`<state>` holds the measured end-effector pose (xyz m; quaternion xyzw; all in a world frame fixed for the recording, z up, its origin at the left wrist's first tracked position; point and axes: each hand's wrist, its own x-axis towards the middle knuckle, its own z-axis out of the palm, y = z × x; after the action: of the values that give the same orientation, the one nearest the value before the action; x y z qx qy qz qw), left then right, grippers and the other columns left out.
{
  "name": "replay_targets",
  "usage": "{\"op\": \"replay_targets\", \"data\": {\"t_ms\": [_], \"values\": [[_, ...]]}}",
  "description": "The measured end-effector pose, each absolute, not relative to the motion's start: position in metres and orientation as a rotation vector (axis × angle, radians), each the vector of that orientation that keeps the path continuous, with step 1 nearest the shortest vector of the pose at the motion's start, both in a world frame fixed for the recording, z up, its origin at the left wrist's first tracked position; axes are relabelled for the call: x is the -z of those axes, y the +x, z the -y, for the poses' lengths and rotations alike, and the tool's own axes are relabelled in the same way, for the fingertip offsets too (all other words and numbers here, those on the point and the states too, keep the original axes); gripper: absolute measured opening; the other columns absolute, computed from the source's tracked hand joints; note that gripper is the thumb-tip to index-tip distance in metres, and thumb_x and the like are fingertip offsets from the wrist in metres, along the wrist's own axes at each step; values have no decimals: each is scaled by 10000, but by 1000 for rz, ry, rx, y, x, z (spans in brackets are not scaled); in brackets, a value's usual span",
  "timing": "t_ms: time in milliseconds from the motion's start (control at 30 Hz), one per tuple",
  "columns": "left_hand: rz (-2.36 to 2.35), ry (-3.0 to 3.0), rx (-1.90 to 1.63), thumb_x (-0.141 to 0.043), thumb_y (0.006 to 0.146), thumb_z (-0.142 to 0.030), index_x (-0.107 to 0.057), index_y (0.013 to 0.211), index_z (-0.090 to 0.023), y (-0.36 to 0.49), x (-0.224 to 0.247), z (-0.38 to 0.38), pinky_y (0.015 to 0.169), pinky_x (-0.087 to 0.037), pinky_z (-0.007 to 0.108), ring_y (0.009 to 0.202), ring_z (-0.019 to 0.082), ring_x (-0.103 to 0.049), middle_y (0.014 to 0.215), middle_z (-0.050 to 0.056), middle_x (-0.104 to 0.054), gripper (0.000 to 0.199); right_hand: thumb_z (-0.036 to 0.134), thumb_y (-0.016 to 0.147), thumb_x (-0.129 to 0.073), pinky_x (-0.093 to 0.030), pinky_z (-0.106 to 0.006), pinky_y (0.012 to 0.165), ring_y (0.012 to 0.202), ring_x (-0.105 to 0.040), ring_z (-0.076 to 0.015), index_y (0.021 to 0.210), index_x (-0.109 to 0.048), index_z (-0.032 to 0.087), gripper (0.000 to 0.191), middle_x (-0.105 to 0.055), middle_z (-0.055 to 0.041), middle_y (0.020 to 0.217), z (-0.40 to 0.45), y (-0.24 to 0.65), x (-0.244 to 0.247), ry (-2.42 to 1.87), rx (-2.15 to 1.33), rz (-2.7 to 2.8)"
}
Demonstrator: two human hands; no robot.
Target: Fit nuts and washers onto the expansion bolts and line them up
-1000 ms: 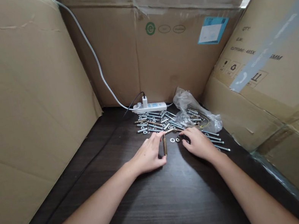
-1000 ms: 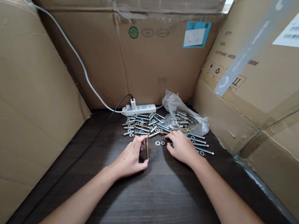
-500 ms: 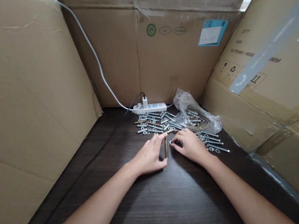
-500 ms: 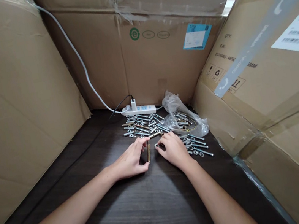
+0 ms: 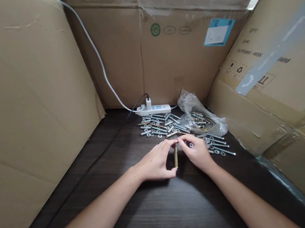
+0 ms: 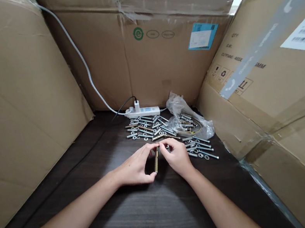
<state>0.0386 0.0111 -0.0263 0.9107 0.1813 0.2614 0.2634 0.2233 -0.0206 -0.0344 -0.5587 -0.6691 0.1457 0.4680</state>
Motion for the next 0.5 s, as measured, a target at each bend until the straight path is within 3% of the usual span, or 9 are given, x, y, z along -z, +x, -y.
{"op": "replay_targets", "data": {"t_ms": [167, 500], "values": [[-479, 2409, -722, -650, 661, -210, -288, 1324, -199, 39, 29, -11, 975, -424, 398, 1079, 237, -494, 1220, 98, -473, 756, 282, 852, -512, -469, -288, 667, 720, -617, -185, 840, -674, 172, 196, -695, -48, 815, 24, 218, 35, -1384, -432, 1578], [-501, 2265, -738, -630, 668, -181, -268, 1328, -213, 40, 35, -9, 935, -452, 376, 1038, 214, -515, 1231, 91, -463, 753, 248, 879, -484, -472, -295, 695, 765, -605, -184, 887, -655, 185, 183, -679, -64, 857, 23, 222, 34, -1350, -202, 1749]]}}
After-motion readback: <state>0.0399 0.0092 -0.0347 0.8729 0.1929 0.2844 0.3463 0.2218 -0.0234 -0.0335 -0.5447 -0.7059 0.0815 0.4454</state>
